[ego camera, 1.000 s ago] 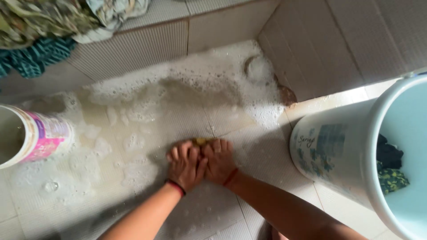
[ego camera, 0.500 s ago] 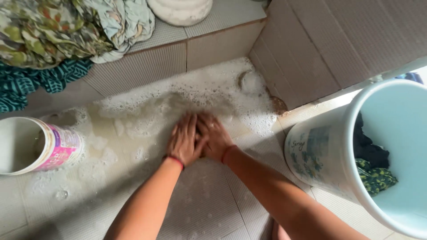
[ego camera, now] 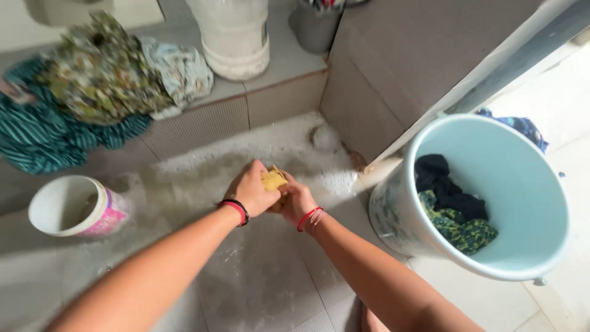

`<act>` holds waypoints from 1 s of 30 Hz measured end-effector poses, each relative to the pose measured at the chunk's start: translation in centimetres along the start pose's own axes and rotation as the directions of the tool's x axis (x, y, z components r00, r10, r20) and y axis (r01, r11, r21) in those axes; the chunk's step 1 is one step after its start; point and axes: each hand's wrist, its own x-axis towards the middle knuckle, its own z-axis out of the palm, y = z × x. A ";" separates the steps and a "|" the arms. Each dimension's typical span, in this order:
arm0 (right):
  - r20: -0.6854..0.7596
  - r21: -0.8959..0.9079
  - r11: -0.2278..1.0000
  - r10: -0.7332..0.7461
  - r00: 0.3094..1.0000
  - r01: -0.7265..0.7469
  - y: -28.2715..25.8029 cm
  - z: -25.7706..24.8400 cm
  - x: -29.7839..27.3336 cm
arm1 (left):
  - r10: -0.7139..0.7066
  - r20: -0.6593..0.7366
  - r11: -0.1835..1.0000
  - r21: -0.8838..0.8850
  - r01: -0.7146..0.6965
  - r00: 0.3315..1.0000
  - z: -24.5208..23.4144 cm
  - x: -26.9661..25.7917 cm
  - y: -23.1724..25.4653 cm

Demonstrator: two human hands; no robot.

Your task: Washing various items of clothing by hand with detergent on the floor and in a bucket.

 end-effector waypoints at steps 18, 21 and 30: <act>0.520 -0.301 0.917 0.388 0.761 -0.262 -6.9 10.0 -5.6 | 0.725 -0.125 0.651 0.445 -0.615 0.677 -9.4 -9.8 -3.2; 0.494 -0.490 0.821 0.539 0.683 -0.294 -6.6 9.1 -5.0 | 0.942 -0.129 0.285 0.794 -0.537 0.310 -9.8 -9.5 -1.6; 0.198 -0.916 0.400 0.384 0.902 0.030 -2.9 8.4 -0.4 | 0.882 0.104 0.222 0.771 -0.598 0.460 -8.7 -7.1 -2.5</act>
